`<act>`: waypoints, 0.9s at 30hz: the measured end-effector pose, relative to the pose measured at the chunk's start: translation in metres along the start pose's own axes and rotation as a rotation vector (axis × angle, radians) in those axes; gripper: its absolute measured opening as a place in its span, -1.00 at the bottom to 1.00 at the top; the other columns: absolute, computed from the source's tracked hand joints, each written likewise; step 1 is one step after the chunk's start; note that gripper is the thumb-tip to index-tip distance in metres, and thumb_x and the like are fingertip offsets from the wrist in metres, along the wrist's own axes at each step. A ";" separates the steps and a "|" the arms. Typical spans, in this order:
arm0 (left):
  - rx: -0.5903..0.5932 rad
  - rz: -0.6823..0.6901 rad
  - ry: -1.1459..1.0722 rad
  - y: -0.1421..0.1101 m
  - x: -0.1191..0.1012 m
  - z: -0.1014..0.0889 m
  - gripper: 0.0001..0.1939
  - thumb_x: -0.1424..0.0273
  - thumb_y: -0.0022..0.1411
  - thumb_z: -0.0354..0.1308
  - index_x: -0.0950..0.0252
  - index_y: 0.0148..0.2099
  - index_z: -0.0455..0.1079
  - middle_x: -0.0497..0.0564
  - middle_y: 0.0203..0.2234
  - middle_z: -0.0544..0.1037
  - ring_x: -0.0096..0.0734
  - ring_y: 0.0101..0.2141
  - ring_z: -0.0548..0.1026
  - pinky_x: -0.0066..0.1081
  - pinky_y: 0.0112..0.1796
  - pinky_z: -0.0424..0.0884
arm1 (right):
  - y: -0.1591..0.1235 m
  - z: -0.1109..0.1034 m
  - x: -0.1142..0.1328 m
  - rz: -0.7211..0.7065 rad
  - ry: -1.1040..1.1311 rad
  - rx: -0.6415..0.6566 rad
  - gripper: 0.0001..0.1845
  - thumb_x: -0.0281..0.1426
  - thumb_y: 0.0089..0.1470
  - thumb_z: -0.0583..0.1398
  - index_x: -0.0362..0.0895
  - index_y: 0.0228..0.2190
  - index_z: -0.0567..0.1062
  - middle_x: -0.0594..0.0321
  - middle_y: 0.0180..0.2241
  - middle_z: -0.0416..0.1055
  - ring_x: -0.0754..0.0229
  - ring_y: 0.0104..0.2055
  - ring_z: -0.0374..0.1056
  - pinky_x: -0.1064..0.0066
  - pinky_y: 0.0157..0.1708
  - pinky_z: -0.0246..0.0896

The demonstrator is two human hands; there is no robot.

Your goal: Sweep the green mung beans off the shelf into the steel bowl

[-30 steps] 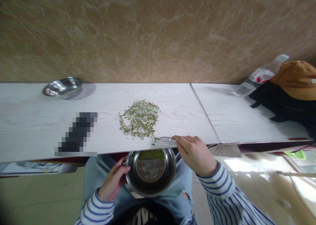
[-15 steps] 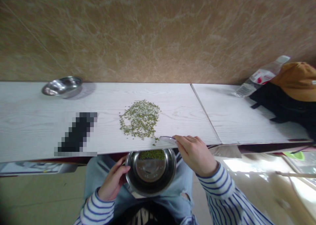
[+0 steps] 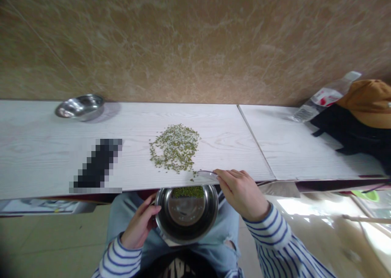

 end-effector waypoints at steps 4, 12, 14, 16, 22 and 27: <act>-0.009 -0.006 -0.012 -0.001 -0.002 0.000 -0.54 0.37 -0.15 0.31 0.29 -0.10 0.51 -0.01 -0.40 0.63 -0.32 -0.41 0.51 -0.43 -0.48 0.37 | 0.002 -0.001 -0.002 0.006 -0.014 -0.020 -0.70 -0.40 0.32 0.01 -0.13 -0.06 0.48 0.11 -0.21 0.59 0.12 -0.24 0.53 0.26 -0.23 0.39; -0.032 0.021 -0.022 0.000 -0.009 -0.011 -0.52 0.35 -0.15 0.30 0.31 -0.09 0.49 -0.01 -0.43 0.63 -0.30 -0.43 0.52 -0.42 -0.50 0.36 | 0.013 -0.021 0.011 0.054 0.096 -0.186 -0.81 -0.40 0.26 0.03 -0.11 -0.17 0.42 0.17 -0.32 0.58 0.14 -0.33 0.51 0.33 -0.32 0.37; -0.022 0.011 -0.027 0.002 -0.009 -0.015 -0.51 0.36 -0.17 0.31 0.31 -0.09 0.49 -0.03 -0.45 0.62 -0.31 -0.45 0.52 -0.44 -0.52 0.34 | 0.023 -0.019 0.021 0.070 0.194 -0.186 -0.85 -0.39 0.25 0.03 -0.10 -0.18 0.37 0.18 -0.33 0.57 0.15 -0.34 0.50 0.36 -0.37 0.34; -0.005 -0.010 -0.032 0.004 -0.008 -0.020 -0.49 0.37 -0.19 0.31 0.32 -0.09 0.48 -0.04 -0.46 0.62 -0.33 -0.47 0.51 -0.44 -0.53 0.35 | 0.036 -0.012 0.031 0.095 0.326 -0.166 -0.88 -0.39 0.24 0.04 -0.08 -0.19 0.32 0.15 -0.28 0.57 0.16 -0.29 0.50 0.39 -0.40 0.31; -0.038 -0.002 -0.046 0.007 -0.009 -0.044 -0.46 0.35 -0.15 0.31 0.30 -0.03 0.46 -0.02 -0.40 0.62 -0.37 -0.48 0.50 -0.44 -0.54 0.38 | 0.084 0.036 0.076 0.165 0.724 -0.020 -0.96 -0.36 0.24 0.01 -0.03 -0.24 0.21 0.11 -0.21 0.57 0.20 -0.32 0.47 0.37 -0.37 0.30; -0.058 -0.034 -0.058 0.008 -0.009 -0.066 -0.45 0.36 -0.15 0.30 0.27 -0.02 0.47 -0.07 -0.43 0.60 -0.43 -0.53 0.46 -0.45 -0.53 0.38 | 0.123 0.068 0.134 0.108 0.860 0.110 -0.96 -0.37 0.25 0.01 -0.02 -0.27 0.17 0.14 -0.19 0.57 0.24 -0.36 0.46 0.36 -0.33 0.29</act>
Point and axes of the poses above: each hand's wrist, its own y-axis towards the middle knuckle, its own z-axis out of the palm, x = y × z, the point moved 10 cm from there along y, towards the middle knuckle
